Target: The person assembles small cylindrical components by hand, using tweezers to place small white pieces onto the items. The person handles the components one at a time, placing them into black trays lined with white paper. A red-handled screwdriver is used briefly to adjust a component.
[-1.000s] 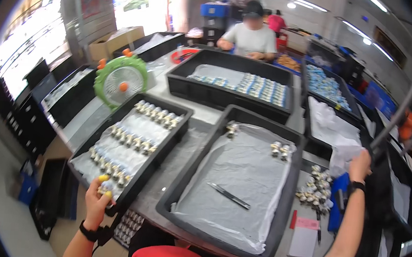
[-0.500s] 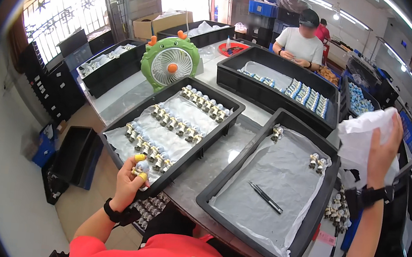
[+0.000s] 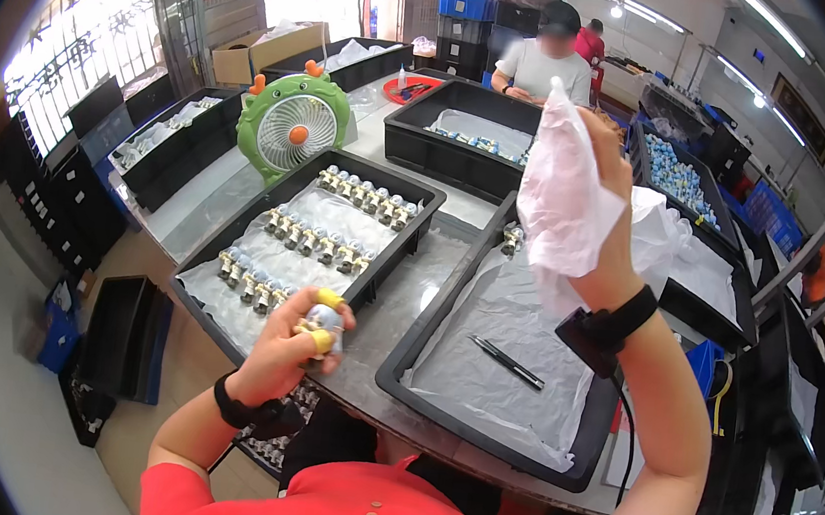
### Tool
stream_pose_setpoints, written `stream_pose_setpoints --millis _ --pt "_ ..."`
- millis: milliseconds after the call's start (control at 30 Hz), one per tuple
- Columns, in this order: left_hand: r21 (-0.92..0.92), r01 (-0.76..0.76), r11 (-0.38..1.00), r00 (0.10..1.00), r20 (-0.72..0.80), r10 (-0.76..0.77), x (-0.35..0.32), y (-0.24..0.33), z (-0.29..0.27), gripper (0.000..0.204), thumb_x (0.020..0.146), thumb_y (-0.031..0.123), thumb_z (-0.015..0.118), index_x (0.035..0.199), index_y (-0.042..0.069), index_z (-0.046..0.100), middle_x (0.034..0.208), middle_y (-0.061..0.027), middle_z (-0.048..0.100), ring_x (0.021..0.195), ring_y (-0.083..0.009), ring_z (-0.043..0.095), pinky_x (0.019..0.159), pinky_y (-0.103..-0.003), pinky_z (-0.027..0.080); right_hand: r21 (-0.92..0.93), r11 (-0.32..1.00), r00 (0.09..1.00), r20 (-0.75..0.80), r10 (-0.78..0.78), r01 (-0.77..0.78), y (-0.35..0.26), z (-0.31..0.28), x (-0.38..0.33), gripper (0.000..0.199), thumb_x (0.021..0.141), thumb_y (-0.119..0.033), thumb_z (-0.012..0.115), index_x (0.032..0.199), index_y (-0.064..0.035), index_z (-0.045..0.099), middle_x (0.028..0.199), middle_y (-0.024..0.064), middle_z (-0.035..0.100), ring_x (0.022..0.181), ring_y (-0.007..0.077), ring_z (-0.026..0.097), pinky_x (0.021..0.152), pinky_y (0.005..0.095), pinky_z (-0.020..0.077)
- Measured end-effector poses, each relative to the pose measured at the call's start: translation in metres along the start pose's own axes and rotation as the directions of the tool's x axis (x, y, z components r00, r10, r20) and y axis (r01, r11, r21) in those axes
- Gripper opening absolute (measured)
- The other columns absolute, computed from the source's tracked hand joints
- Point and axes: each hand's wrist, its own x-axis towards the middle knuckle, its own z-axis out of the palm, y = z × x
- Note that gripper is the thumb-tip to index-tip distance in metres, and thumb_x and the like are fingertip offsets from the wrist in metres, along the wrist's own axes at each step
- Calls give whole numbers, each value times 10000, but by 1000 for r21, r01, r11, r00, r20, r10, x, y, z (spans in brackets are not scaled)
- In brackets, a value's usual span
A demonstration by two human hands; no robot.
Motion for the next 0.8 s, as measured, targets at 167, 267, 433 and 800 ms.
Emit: stream_pose_setpoints --millis 167,267,433,800 --pt "-208 21 978 987 158 12 8 -5 31 333 814 4 511 1141 51 468 1091 -131 570 717 -162 599 627 -268 491 -332 892 931 300 -208 306 -34 25 -38 343 763 -40 626 1103 -27 584 1144 84 586 954 184 562 845 350 393" --pt "-220 27 975 990 141 5 2 -7 32 280 840 14 517 1114 54 478 1058 -103 579 681 -150 579 625 -261 475 -243 891 811 550 -199 384 -55 25 -71 256 761 -86 606 1014 -59 638 1151 63 596 1006 209 557 931 422 337" --pt "-251 51 967 998 41 -42 -9 -15 9 241 861 16 500 1098 55 488 995 -79 574 648 -131 550 620 -250 469 143 928 636 691 -342 343 -80 42 -112 147 781 -119 639 926 -114 667 967 -1 629 945 151 573 891 374 390" --pt "245 362 899 911 113 -397 6 -16 1 206 865 176 600 999 22 568 837 -24 588 680 -80 607 602 -224 473 400 905 542 732 -412 147 -78 56 -146 244 774 -112 606 1015 -123 638 1037 -5 627 1008 170 573 875 334 428"
